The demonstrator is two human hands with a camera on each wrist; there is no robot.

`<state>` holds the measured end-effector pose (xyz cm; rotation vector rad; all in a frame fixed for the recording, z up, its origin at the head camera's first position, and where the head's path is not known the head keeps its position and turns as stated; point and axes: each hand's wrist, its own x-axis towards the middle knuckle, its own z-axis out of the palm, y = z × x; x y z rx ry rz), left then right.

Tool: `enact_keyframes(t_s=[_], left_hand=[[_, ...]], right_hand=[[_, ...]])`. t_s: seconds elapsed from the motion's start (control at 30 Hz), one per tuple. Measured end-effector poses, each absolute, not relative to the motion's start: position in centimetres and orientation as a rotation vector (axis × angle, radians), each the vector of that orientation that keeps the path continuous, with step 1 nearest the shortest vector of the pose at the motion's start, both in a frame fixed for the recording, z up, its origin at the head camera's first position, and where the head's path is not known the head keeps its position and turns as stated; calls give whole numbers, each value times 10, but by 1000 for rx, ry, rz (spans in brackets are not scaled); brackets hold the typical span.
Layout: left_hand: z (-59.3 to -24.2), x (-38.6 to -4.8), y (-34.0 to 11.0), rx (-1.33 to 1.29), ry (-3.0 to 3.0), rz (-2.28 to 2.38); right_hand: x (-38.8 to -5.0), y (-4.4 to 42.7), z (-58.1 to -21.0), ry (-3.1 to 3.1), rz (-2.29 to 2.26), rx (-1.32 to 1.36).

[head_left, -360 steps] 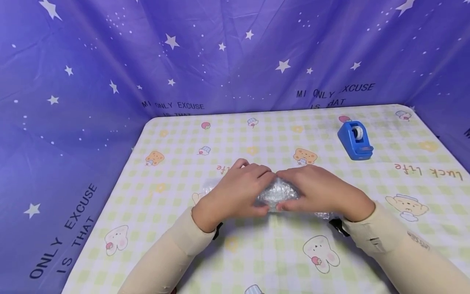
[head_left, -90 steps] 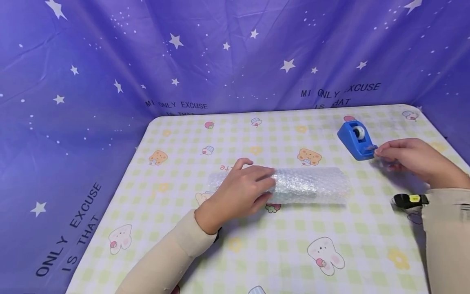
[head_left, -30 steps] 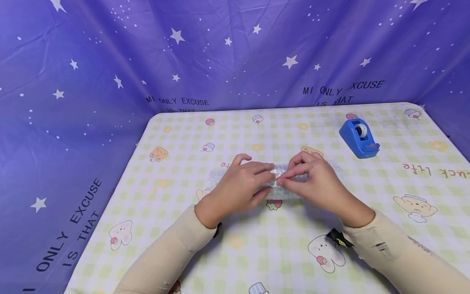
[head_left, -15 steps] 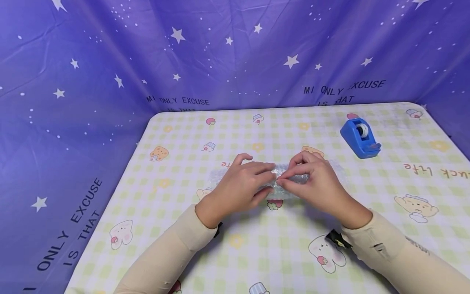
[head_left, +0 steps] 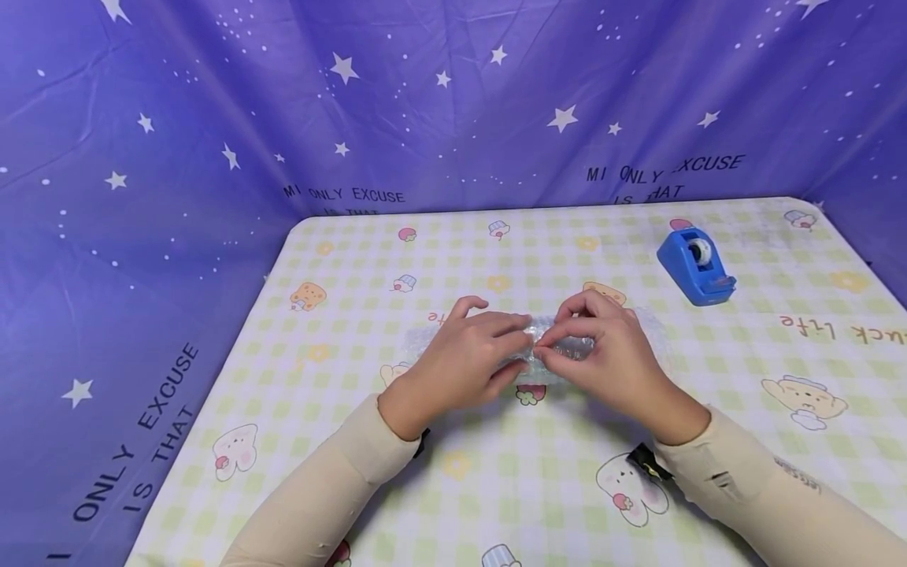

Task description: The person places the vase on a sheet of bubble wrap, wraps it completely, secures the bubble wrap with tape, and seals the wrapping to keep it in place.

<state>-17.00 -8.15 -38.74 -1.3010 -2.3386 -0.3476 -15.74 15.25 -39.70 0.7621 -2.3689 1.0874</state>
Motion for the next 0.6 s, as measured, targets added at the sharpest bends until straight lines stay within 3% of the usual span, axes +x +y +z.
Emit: enact_keyframes(t_s=[0.6], left_hand=[[-387, -170, -81, -1303, -2326, -345]], right_hand=[[-155, 152, -396, -2351, 1055, 790]])
